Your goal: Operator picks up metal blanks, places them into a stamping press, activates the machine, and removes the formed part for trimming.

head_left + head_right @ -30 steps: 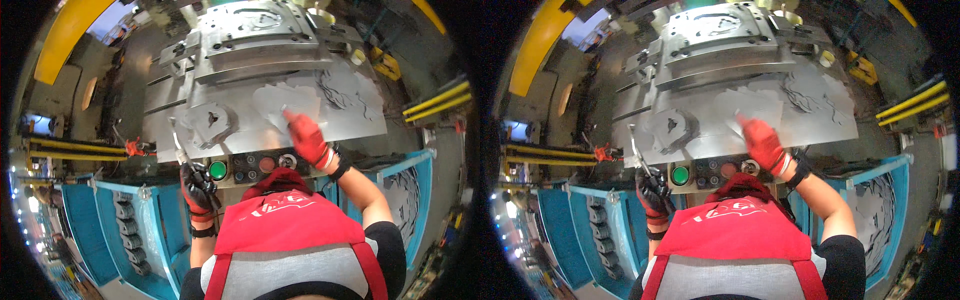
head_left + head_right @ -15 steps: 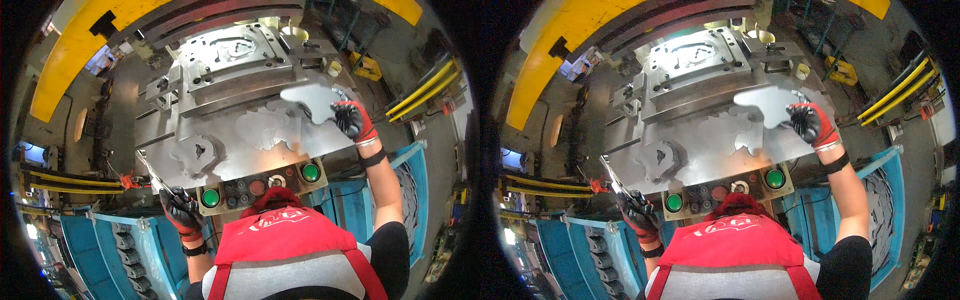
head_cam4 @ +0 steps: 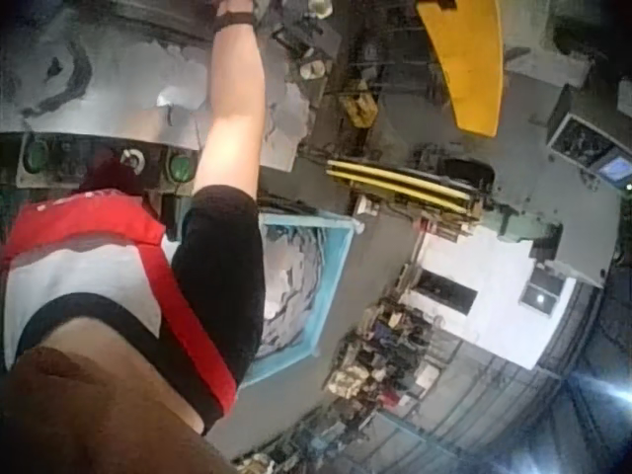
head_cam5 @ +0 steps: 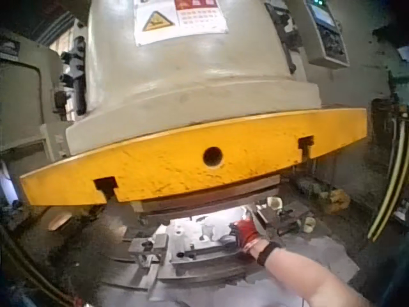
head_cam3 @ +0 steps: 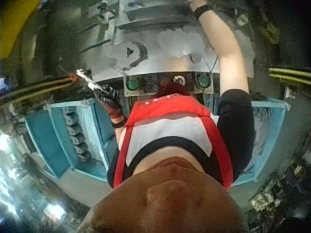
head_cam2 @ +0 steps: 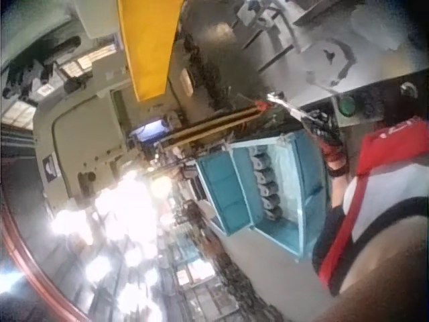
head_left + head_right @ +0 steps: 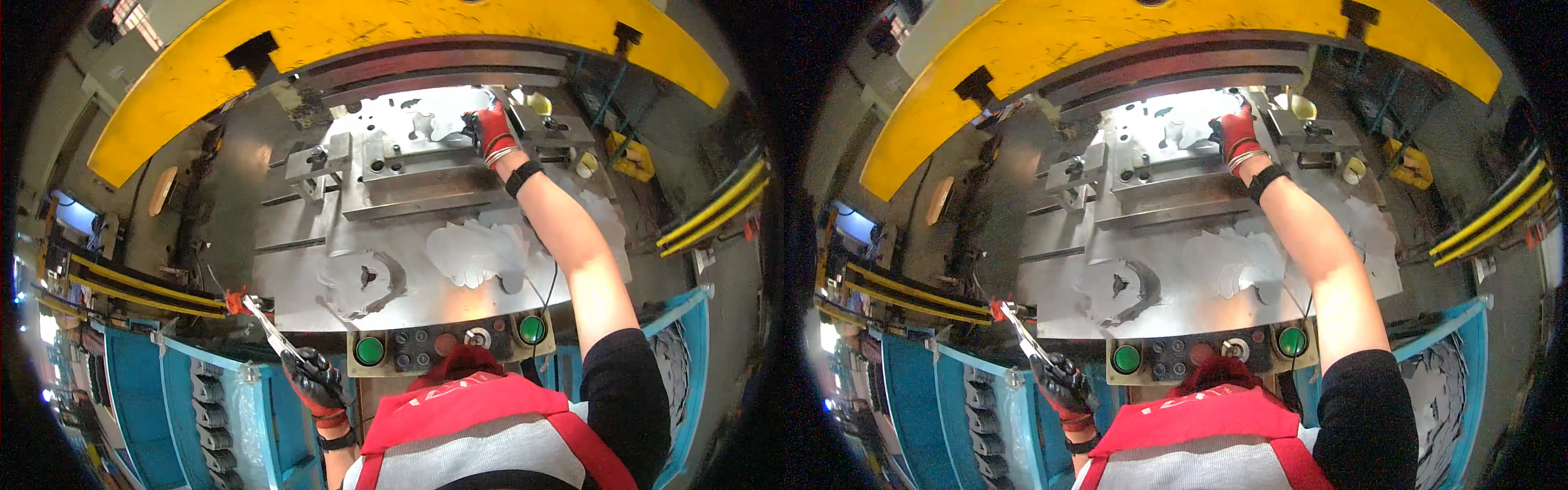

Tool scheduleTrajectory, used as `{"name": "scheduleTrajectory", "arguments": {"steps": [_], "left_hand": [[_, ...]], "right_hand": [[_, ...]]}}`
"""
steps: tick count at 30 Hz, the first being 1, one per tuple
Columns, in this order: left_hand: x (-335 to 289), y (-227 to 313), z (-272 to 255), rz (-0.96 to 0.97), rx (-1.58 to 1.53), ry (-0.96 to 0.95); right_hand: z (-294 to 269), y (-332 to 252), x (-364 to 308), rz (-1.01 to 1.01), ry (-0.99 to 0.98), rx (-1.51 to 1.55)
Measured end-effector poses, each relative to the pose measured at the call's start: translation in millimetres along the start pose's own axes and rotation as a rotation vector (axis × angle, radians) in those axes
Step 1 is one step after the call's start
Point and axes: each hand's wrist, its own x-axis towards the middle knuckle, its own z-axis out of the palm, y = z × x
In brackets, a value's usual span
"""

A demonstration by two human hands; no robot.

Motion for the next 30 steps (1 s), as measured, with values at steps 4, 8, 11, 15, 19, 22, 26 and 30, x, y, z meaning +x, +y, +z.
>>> {"name": "scheduleTrajectory", "arguments": {"steps": [4,8,11,15,19,22,26,30], "left_hand": [[5.6,-1.2,-30.1,-0.073,-0.018,0.117],[7.1,2.2,-43.5,-0.104,-0.032,0.069],[13.0,-7.7,-46.7,-0.067,-0.025,0.044],[17.5,-24.5,-37.8,0.057,0.111,0.069],[36.5,-44.8,-104.3,-0.181,0.061,0.018],[55.4,-106.0,-182.9,0.073,0.563,0.247],[37.7,-126.5,-162.7,-0.182,0.599,0.215],[69.6,-198.1,-220.2,-0.496,0.678,-0.036]], "right_hand": [[12.7,41.4,29.1,-0.128,-0.015,-0.246],[31.3,24.2,22.9,-0.162,0.129,-1.272],[26.8,-18.6,11.8,-0.121,-0.074,-1.553],[-12.3,-40.0,-20.5,-0.348,-0.081,-1.249],[-71.5,-61.1,-148.5,-0.517,-0.051,-0.909],[-162.7,-54.5,-232.3,-0.239,0.217,-0.672],[-298.4,4.5,-339.3,-0.058,0.672,-1.296],[-341.7,74.7,-395.4,0.572,0.394,-0.623]]}}
